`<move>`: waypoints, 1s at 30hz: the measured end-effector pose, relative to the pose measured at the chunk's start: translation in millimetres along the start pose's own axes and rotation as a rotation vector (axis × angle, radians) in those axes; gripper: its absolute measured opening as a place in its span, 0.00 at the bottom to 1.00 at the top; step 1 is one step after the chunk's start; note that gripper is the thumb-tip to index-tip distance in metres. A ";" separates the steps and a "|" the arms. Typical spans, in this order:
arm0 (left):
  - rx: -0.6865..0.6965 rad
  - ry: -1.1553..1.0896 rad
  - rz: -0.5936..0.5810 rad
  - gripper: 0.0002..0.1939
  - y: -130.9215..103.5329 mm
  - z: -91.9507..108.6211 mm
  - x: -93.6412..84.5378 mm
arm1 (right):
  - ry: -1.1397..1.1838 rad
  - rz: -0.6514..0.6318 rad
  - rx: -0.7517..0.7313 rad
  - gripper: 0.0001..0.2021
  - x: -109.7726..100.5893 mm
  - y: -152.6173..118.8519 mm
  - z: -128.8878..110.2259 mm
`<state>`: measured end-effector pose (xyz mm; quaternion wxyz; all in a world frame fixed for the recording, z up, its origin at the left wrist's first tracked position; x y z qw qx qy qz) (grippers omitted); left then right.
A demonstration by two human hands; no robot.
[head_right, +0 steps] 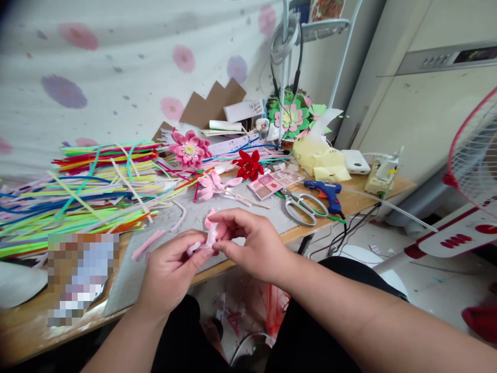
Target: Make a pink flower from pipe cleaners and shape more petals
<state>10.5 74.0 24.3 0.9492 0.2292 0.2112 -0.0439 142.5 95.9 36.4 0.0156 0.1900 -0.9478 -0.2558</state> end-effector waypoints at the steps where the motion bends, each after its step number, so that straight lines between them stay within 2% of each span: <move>1: -0.102 -0.107 -0.007 0.03 -2.0 -7.3 4.1 | 0.046 0.009 0.021 0.15 0.2 0.3 2.4; 4: -0.304 -0.454 -0.016 0.05 -8.4 -20.9 17.1 | 0.133 0.039 0.065 0.13 0.1 0.8 7.2; 8: -0.381 -0.668 -0.012 0.08 -9.6 -21.6 24.7 | 0.153 0.036 0.129 0.08 1.4 0.3 11.3; 11: -0.415 -0.758 -0.026 0.10 -8.5 -18.4 27.9 | 0.083 0.047 0.113 0.04 -0.9 0.8 8.2; 15: -0.464 -0.836 -0.039 0.08 -9.0 -17.5 32.1 | -0.016 0.040 0.086 0.03 -3.1 2.1 3.3; 22: -0.484 -0.883 -0.031 0.08 -8.8 -16.7 34.1 | -0.003 0.062 0.142 0.03 -3.3 1.8 5.4; 27: -0.451 -0.876 0.016 0.08 -8.8 -16.1 30.5 | -0.163 0.032 0.011 0.02 -3.5 1.0 -7.4; 30: -0.461 -0.883 0.004 0.08 -9.9 -16.5 30.7 | -0.237 0.000 -0.056 0.03 -2.8 1.1 -11.9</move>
Point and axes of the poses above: each hand's wrist, its own y-axis towards the middle knuckle, its own x-axis out of the palm, z = x × y, the point moved 7 cm from there along y, towards the middle knuckle
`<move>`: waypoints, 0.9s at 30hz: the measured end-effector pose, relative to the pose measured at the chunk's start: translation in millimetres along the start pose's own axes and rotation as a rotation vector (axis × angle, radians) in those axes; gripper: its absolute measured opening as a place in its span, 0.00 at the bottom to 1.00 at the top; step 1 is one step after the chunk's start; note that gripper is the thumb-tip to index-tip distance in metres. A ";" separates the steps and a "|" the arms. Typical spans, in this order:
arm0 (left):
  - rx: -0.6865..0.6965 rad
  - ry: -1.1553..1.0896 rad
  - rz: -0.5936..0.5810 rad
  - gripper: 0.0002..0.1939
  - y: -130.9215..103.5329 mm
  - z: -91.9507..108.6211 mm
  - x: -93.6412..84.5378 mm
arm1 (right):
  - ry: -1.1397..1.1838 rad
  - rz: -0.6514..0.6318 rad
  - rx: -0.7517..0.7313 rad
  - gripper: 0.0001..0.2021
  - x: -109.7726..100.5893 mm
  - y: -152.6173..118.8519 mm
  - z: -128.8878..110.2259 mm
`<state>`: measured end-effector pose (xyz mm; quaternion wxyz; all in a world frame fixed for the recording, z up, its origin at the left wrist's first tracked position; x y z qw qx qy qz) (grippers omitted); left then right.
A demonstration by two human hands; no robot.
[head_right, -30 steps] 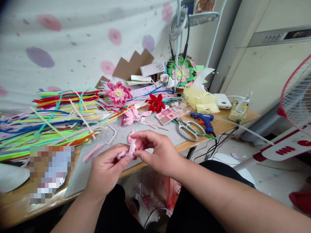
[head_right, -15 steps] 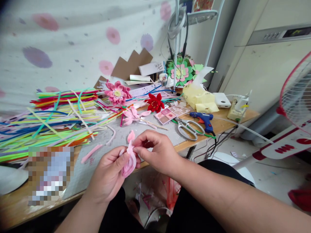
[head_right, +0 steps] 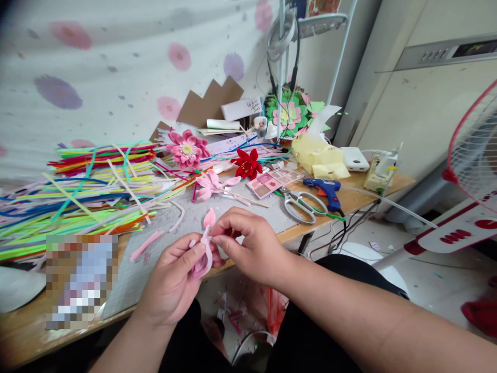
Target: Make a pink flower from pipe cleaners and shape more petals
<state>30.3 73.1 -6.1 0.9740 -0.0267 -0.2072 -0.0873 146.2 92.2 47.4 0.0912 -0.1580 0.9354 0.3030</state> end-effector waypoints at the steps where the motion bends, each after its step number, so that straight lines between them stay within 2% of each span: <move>1: -0.014 -0.018 -0.011 0.08 -0.3 -0.8 0.6 | 0.008 -0.003 -0.001 0.03 0.1 0.3 0.6; 7: -0.162 -0.284 -0.102 0.09 -3.8 -12.3 9.1 | 0.168 -0.009 0.122 0.01 5.0 0.6 13.1; 11: -0.164 -0.359 -0.102 0.10 -4.5 -14.8 10.7 | 0.183 0.035 0.125 0.03 5.3 -1.5 11.2; 14: -0.106 -0.286 -0.041 0.09 -3.8 -11.2 7.9 | 0.245 0.052 0.161 0.05 8.4 -4.1 10.7; 17: 0.045 -0.125 0.058 0.08 -3.6 -0.5 1.5 | 0.393 0.034 0.264 0.07 17.0 -8.7 15.5; 19: 0.138 0.013 0.120 0.07 -5.0 5.6 -3.3 | 0.371 0.065 0.284 0.06 17.4 -11.2 16.4; 22: 0.186 0.213 0.167 0.07 -7.4 8.0 -8.4 | 0.194 0.120 0.219 0.05 10.0 -11.4 10.2; 27: 0.188 0.344 0.164 0.07 -8.7 10.8 -8.3 | -0.143 0.051 -0.123 0.05 0.1 -4.2 -20.1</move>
Point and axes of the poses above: each hand's wrist, its own y-axis towards the middle knuckle, its own x-axis out of the palm, z = x × y, the point moved 7 cm from there along y, towards the middle knuckle
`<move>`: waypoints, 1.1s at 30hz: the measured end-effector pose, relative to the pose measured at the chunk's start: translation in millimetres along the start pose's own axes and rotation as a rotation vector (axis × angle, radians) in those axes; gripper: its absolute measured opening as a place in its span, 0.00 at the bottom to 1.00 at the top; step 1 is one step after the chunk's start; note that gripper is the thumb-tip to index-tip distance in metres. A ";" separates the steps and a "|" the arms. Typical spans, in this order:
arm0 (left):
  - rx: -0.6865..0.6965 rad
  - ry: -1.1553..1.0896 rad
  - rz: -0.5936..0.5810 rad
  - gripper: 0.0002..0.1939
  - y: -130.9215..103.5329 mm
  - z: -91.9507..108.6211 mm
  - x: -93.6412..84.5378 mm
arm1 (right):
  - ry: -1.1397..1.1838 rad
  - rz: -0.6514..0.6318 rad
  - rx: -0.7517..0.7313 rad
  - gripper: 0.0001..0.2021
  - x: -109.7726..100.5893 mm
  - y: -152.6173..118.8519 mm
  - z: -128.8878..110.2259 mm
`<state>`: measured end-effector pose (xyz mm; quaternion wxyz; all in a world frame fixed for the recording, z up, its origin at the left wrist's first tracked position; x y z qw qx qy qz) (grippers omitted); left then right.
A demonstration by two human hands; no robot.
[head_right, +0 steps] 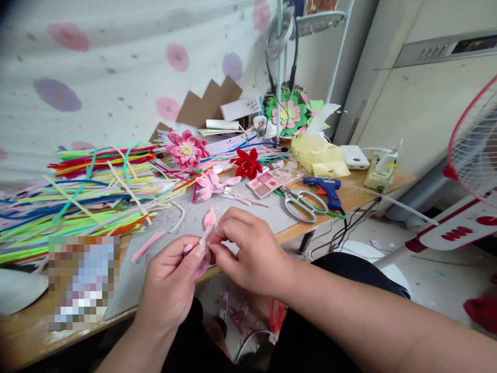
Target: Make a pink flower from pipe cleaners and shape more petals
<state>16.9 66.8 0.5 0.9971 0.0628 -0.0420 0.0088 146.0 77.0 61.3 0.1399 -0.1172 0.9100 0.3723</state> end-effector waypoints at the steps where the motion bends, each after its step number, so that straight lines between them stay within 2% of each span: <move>1: -0.014 -0.041 -0.012 0.07 0.2 0.5 1.7 | -0.015 -0.014 -0.031 0.06 -1.2 1.3 -2.7; 4: -0.107 -0.308 -0.063 0.08 0.4 -1.3 10.6 | 0.073 -0.018 0.043 0.05 -1.2 2.8 1.2; 7: -0.167 -0.520 -0.103 0.07 -0.3 -3.2 18.2 | 0.452 -0.012 0.315 0.04 11.8 -3.0 18.7; 10: -0.153 -0.532 -0.152 0.06 -1.5 -3.3 19.0 | 0.917 -0.031 0.595 0.07 34.9 -14.3 32.9; 12: -0.139 -0.484 -0.205 0.05 -2.9 -2.4 17.7 | 1.066 -0.098 0.658 0.06 44.8 -17.8 34.9; 14: -0.117 -0.406 -0.256 0.06 -3.9 -0.2 15.2 | 1.109 -0.189 0.657 0.05 47.7 -18.1 35.0; 17: -0.075 -0.193 -0.301 0.07 -3.2 3.9 9.8 | 1.012 -0.272 0.597 0.06 39.1 -13.8 35.8; 20: 0.018 0.177 -0.319 0.08 -0.4 10.9 5.6 | 0.732 -0.345 0.430 0.04 22.0 -4.9 29.9; 22: 0.144 0.455 -0.340 0.08 0.6 20.1 6.9 | 0.504 -0.403 0.276 0.04 12.0 0.2 20.9; 25: 0.415 0.769 -0.358 0.08 -1.6 37.9 14.4 | 0.237 -0.465 0.092 0.07 4.3 2.9 9.6; 27: 0.582 0.917 -0.360 0.08 -4.9 46.5 19.8 | 0.122 -0.471 0.029 0.07 3.1 3.0 7.1; 29: 0.690 1.041 -0.358 0.08 -7.4 49.8 23.2 | 0.034 -0.457 -0.011 0.06 3.9 2.6 6.9; 31: 0.735 1.124 -0.350 0.08 -8.1 49.9 24.1 | -0.038 -0.447 -0.042 0.06 5.9 1.8 6.9; 33: 0.723 1.131 -0.341 0.08 -7.3 48.9 23.2 | -0.096 -0.441 -0.069 0.08 7.6 1.0 6.0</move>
Point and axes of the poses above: each hand's wrist, its own y-axis towards the middle knuckle, its own x-axis out of the palm, z = x × y, the point moved 7 cm from there along y, towards the middle knuckle
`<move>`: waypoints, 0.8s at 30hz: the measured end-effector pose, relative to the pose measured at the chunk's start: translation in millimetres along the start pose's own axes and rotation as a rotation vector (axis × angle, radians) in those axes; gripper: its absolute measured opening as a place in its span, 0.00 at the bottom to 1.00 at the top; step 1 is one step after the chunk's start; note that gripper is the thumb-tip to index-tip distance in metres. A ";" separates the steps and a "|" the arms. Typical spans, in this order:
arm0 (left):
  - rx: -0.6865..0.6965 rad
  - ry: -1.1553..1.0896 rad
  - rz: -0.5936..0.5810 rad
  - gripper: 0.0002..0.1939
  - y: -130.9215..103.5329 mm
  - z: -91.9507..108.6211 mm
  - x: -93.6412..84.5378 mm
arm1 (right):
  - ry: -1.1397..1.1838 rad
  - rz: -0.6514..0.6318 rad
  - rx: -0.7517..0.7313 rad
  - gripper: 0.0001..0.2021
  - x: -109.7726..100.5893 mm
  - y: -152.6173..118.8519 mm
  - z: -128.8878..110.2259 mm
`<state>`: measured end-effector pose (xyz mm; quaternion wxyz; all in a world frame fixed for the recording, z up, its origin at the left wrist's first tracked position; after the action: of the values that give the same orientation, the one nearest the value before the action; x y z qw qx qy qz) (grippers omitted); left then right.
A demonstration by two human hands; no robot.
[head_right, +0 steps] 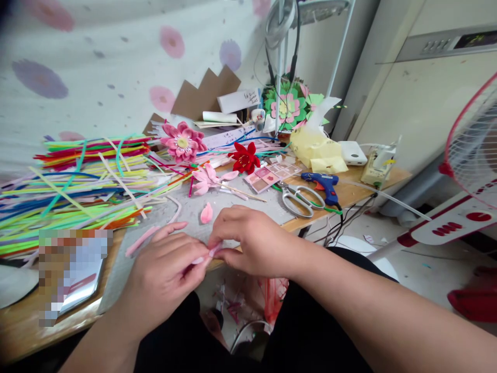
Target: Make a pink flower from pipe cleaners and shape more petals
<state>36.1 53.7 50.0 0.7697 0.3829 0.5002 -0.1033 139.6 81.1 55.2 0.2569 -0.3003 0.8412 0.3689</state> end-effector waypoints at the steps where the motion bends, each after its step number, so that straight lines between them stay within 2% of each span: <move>1: -0.022 -0.024 0.004 0.08 -0.1 -1.4 0.1 | -0.026 0.001 -0.005 0.09 0.6 -0.1 -0.6; 5: -0.231 -0.184 -0.019 0.08 -1.9 -13.2 5.5 | -0.068 -0.018 -0.018 0.08 2.2 -0.5 -2.0; 7: -0.399 -0.321 -0.089 0.09 -6.1 -22.2 14.3 | -0.032 -0.038 -0.019 0.08 2.9 -0.5 -1.5; 10: -0.630 -0.653 -0.216 0.10 -16.4 -31.7 31.2 | 0.096 -0.067 0.025 0.06 3.1 -0.1 3.4; 12: -0.694 -0.870 -0.265 0.10 -20.3 -33.0 37.5 | 0.211 -0.087 0.086 0.03 3.5 0.1 9.4; 14: -0.703 -0.994 -0.244 0.09 -20.2 -35.4 35.9 | 0.317 -0.106 0.152 0.02 4.8 -0.2 15.8; 16: -0.711 -0.984 -0.179 0.12 -18.9 -40.8 29.1 | 0.393 -0.123 0.205 0.03 6.5 -0.7 21.0; 19: -0.722 -0.804 -0.114 0.12 -16.9 -46.9 17.3 | 0.428 -0.127 0.249 0.04 7.8 -0.7 25.3; 21: -0.698 -0.692 -0.137 0.10 -15.2 -44.9 13.4 | 0.419 -0.131 0.251 0.04 8.3 0.2 25.4; 24: -0.591 -0.570 -0.188 0.09 -11.6 -36.6 9.8 | 0.380 -0.138 0.213 0.03 8.1 2.5 23.0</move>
<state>9.2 73.4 28.5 0.9413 0.0543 0.3081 -0.1266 137.1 97.8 37.3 0.1487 -0.3926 0.8861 0.1964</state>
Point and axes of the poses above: each hand's wrist, its own y-axis towards the middle knuckle, its own x-axis out of the palm, z = x × y, the point moved 7 cm from there along y, towards the middle knuckle
